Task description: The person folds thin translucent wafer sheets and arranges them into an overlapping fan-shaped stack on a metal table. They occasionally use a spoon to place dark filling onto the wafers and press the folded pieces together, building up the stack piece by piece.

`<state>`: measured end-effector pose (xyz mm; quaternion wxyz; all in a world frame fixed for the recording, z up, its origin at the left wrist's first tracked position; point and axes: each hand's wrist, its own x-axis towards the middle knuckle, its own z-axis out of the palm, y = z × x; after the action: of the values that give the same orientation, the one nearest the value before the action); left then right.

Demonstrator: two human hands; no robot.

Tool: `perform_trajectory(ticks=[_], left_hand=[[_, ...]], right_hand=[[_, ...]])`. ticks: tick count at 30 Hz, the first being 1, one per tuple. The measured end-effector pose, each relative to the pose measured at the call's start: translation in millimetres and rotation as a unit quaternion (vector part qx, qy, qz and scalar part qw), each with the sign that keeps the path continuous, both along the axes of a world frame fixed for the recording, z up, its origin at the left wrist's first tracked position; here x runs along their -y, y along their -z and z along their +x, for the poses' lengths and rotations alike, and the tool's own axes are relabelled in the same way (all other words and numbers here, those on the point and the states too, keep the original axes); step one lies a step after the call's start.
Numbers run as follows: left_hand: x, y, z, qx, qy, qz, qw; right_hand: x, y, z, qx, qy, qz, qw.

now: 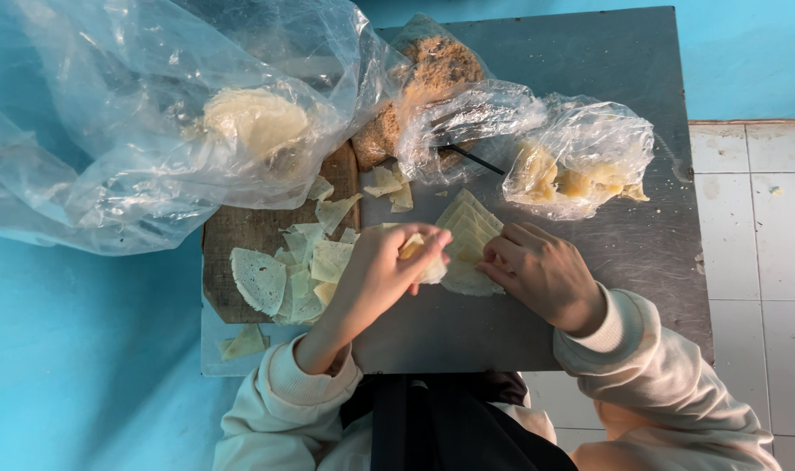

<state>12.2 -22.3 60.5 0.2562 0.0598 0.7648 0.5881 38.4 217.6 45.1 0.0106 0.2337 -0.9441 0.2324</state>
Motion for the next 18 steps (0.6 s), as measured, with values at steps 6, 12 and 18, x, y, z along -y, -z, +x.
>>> perform_trajectory(ticks=[6,12,18], left_hand=[[2,17,-14,0.273,-0.011,0.369,0.888],[-10,44,-13,0.327,-0.026,0.516,0.792],[-22,56,-4,0.335,0.012,0.523,0.784]], right_hand=[[0,-19,-1,-0.029,0.083,-0.034,0.996],[-12,-20,2,-0.174,0.086,-0.104,0.975],[-8,-9,1,-0.262,-0.057,-0.059,0.962]])
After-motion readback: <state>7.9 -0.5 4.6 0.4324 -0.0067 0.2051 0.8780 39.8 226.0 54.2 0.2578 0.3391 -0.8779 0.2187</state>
